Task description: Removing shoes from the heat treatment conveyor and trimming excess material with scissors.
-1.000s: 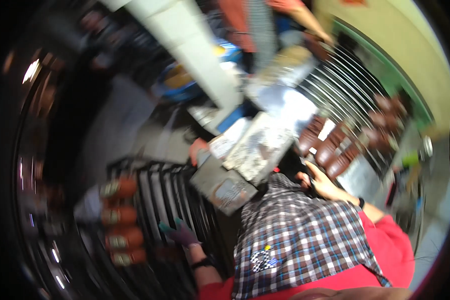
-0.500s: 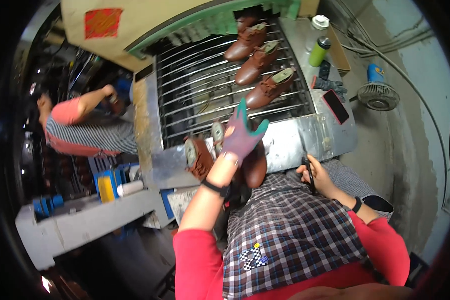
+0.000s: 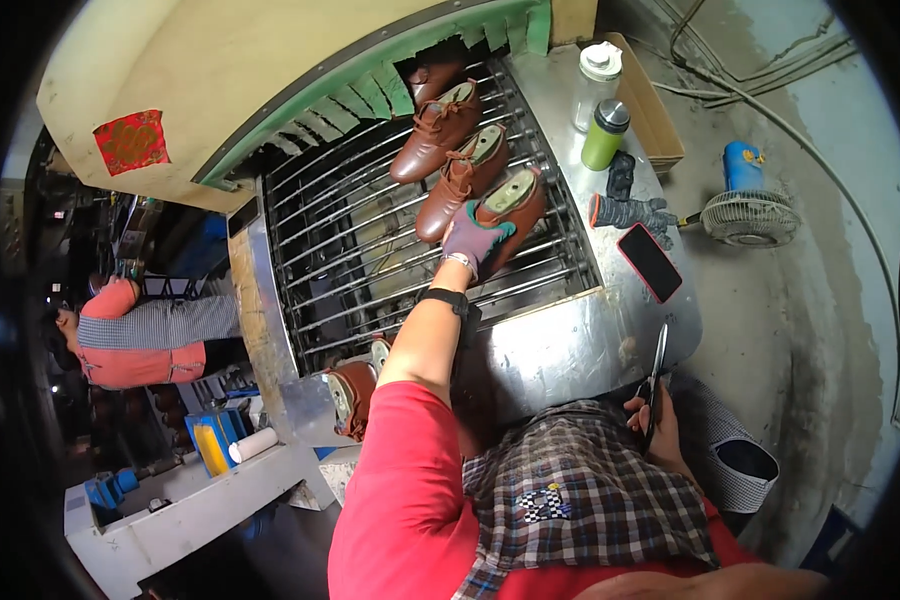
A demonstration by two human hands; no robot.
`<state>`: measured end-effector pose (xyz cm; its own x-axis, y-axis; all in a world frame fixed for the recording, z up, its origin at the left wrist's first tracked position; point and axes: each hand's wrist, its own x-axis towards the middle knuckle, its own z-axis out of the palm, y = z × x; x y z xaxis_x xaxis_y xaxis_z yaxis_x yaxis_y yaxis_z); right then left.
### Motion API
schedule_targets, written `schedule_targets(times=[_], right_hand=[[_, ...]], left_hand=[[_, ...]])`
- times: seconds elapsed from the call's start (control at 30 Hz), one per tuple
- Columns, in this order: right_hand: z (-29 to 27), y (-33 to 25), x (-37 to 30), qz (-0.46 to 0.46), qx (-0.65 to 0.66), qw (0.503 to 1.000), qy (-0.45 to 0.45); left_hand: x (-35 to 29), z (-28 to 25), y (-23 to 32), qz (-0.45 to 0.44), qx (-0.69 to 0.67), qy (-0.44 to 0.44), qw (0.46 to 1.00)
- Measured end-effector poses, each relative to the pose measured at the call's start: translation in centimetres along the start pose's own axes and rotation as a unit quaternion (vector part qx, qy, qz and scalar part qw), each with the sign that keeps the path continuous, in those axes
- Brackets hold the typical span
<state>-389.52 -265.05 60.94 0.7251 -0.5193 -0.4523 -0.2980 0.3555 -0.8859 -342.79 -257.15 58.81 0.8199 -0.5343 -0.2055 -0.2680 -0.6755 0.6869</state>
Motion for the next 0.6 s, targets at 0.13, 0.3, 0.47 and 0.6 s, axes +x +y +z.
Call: schedule_targets(times=[0.13, 0.3, 0.47, 0.6], right_hand=[[0.3, -3.1, 3.2, -0.034, 0.001, 0.997, -0.074], [2.3, -7.6, 8.3, -0.248, -0.118, 0.949, -0.156], [6.0, -17.5, 9.8, -0.445, -0.335, 0.796, -0.237], [11.1, -22.5, 7.7, -0.545, -0.38, 0.683, -0.304]], left_hand=[[-3.4, -3.4, 2.9, -0.003, -0.294, 0.037, 0.955], [-13.9, -9.3, 5.8, -0.023, -0.788, -0.096, 0.608], [-22.6, -6.8, 7.0, 0.013, -0.893, -0.033, 0.449], [-28.1, -9.4, 7.6, -0.003, -0.869, -0.008, 0.495]])
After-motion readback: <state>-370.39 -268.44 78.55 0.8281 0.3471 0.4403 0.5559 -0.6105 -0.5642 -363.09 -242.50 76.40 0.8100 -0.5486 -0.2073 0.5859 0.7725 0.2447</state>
